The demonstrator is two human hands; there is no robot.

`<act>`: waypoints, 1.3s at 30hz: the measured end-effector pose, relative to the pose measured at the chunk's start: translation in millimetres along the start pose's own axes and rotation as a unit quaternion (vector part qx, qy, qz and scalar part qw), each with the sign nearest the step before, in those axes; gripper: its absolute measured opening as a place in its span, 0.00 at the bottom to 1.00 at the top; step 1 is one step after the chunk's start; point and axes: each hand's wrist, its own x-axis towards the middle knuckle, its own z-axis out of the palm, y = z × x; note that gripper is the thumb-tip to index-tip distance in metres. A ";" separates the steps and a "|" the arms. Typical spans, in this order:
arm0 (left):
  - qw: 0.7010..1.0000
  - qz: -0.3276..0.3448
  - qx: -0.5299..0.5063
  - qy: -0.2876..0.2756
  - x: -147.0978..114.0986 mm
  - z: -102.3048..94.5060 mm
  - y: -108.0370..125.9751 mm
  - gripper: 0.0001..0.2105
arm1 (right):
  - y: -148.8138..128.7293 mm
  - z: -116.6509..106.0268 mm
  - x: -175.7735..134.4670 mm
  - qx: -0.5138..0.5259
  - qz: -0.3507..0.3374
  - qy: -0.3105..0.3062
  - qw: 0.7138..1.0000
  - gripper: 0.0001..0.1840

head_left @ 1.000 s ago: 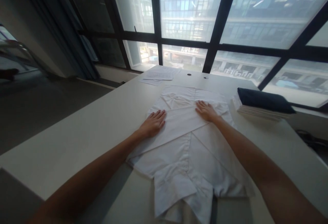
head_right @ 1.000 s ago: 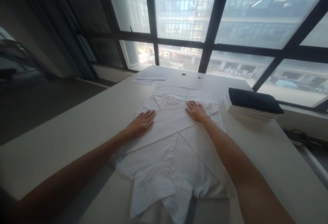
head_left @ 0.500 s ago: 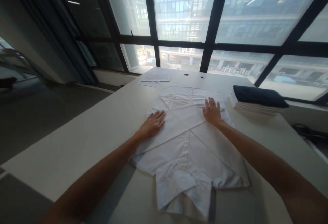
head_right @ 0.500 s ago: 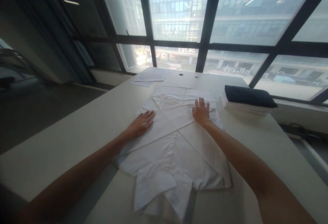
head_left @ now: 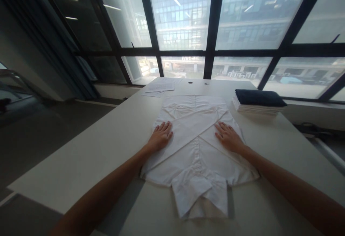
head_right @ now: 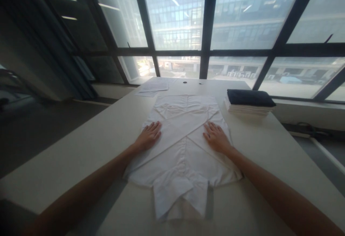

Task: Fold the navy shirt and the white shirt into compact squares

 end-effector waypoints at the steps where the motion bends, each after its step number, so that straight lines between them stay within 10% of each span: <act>1: 1.000 0.007 0.002 0.000 -2.8 0.3 -1.9 0.29 | 1.4 -0.5 1.4 -0.001 -0.005 -0.002 1.000 0.33; 12: 0.999 -0.028 0.037 0.000 -24.2 -4.0 -50.8 0.29 | 2.1 -3.0 1.9 0.030 -0.011 -0.008 0.999 0.33; 32: 0.981 0.186 -0.018 -0.048 -87.4 -24.9 -18.3 0.27 | -3.0 -10.7 0.2 0.068 -0.022 0.032 0.997 0.28; 39: 0.967 0.217 -0.108 -0.081 -132.0 -48.6 8.5 0.27 | -19.4 -34.0 -30.6 0.229 -0.151 0.023 0.961 0.20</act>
